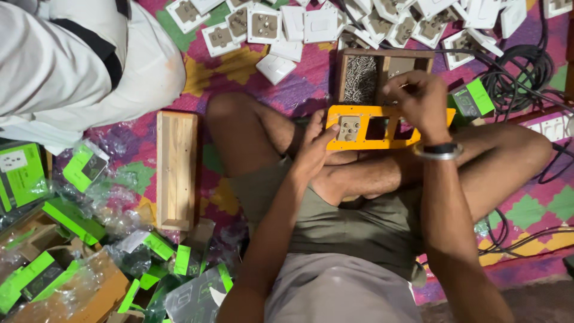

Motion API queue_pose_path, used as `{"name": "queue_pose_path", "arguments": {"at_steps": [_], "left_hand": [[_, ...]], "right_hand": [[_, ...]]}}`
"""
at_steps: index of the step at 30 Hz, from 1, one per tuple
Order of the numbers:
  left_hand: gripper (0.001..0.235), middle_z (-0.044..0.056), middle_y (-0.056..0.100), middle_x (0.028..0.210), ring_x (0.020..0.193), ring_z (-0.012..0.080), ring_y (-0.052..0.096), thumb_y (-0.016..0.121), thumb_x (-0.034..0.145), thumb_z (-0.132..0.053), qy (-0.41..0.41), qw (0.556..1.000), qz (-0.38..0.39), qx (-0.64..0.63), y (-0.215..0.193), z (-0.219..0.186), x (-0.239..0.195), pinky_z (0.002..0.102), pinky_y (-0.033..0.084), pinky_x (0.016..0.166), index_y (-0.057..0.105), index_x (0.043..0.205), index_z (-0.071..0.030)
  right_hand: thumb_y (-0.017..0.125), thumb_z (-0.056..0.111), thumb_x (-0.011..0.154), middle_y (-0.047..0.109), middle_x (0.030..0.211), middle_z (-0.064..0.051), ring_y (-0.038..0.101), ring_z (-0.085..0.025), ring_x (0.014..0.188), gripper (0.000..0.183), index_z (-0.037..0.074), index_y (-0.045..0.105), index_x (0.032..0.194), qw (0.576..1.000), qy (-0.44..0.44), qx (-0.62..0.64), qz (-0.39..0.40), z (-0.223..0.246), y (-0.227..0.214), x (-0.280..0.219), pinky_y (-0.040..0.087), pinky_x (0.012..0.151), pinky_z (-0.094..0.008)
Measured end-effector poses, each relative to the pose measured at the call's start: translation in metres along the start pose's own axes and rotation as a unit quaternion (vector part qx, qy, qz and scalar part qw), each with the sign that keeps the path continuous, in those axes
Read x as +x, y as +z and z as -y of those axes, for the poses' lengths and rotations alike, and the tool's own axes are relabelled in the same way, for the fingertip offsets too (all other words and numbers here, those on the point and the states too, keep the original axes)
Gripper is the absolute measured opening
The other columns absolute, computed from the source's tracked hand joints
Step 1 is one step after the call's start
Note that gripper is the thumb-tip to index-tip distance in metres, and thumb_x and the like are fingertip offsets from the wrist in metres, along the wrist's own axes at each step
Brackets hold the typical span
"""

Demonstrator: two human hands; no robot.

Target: The person sits on the floor assembling white electrical switch plates using a yellow jig. They insert metal components and screws into the jig, then attach the white plastic cover to complete the assembly.

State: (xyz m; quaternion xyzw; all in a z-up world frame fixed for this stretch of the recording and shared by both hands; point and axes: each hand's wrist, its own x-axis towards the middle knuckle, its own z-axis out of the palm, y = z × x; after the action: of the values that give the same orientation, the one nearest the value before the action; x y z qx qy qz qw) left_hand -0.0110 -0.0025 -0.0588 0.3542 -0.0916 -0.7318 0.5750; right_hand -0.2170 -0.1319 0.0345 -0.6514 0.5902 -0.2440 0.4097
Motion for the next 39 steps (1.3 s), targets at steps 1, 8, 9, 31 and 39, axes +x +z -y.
{"name": "queue_pose_path", "arguments": {"at_steps": [1, 8, 9, 31, 39], "left_hand": [[0.040, 0.010, 0.059, 0.127, 0.118, 0.0192, 0.060, 0.061, 0.103, -0.004, 0.008, 1.000, 0.002, 0.012, 0.000, 0.002, 0.000, 0.038, 0.054, 0.102, 0.046, 0.140, -0.005], [0.038, 0.008, 0.058, 0.122, 0.112, 0.0163, 0.060, 0.060, 0.103, -0.005, -0.006, 1.000, 0.009, 0.017, 0.006, -0.004, -0.002, 0.035, 0.054, 0.098, 0.046, 0.138, -0.006], [0.037, 0.008, 0.058, 0.122, 0.111, 0.0159, 0.060, 0.060, 0.103, -0.005, -0.004, 1.000, 0.008, 0.027, 0.008, -0.006, -0.003, 0.035, 0.054, 0.097, 0.046, 0.138, -0.006], [0.036, 0.005, 0.058, 0.121, 0.108, 0.0111, 0.055, 0.059, 0.103, -0.006, -0.013, 0.999, 0.007, 0.040, 0.021, -0.019, -0.005, 0.029, 0.051, 0.094, 0.046, 0.137, -0.005], [0.037, 0.007, 0.056, 0.124, 0.114, 0.0131, 0.054, 0.052, 0.103, 0.003, 0.010, 0.998, 0.018, 0.057, 0.019, -0.017, -0.006, 0.030, 0.048, 0.101, 0.046, 0.139, -0.005]], "right_hand": [[0.077, 0.008, 0.095, 0.075, 0.090, -0.005, 0.066, -0.009, 0.078, 0.006, 0.004, 0.078, 0.100, 0.999, -0.008, 0.018, 0.037, 0.012, 0.004, -0.008, 0.053, 0.070, -0.027], [0.076, 0.008, 0.094, 0.068, 0.086, -0.006, 0.062, -0.013, 0.077, 0.007, 0.002, 0.077, 0.098, 0.993, -0.044, 0.045, 0.105, 0.060, 0.045, -0.031, 0.049, 0.069, -0.030], [0.077, 0.007, 0.094, 0.069, 0.085, -0.007, 0.062, -0.015, 0.079, 0.007, 0.001, 0.077, 0.098, 0.993, -0.080, 0.015, 0.091, 0.062, 0.048, -0.032, 0.048, 0.071, -0.031], [0.075, 0.001, 0.094, 0.065, 0.096, -0.012, 0.064, -0.026, 0.085, 0.008, 0.001, 0.072, 0.101, 0.989, -0.123, -0.085, -0.001, 0.086, 0.060, -0.049, 0.050, 0.072, -0.035], [0.079, 0.006, 0.091, 0.066, 0.100, -0.014, 0.065, -0.032, 0.092, 0.015, 0.001, 0.071, 0.101, 0.970, -0.186, -0.146, -0.060, 0.096, 0.066, -0.062, 0.051, 0.079, -0.040]]}}
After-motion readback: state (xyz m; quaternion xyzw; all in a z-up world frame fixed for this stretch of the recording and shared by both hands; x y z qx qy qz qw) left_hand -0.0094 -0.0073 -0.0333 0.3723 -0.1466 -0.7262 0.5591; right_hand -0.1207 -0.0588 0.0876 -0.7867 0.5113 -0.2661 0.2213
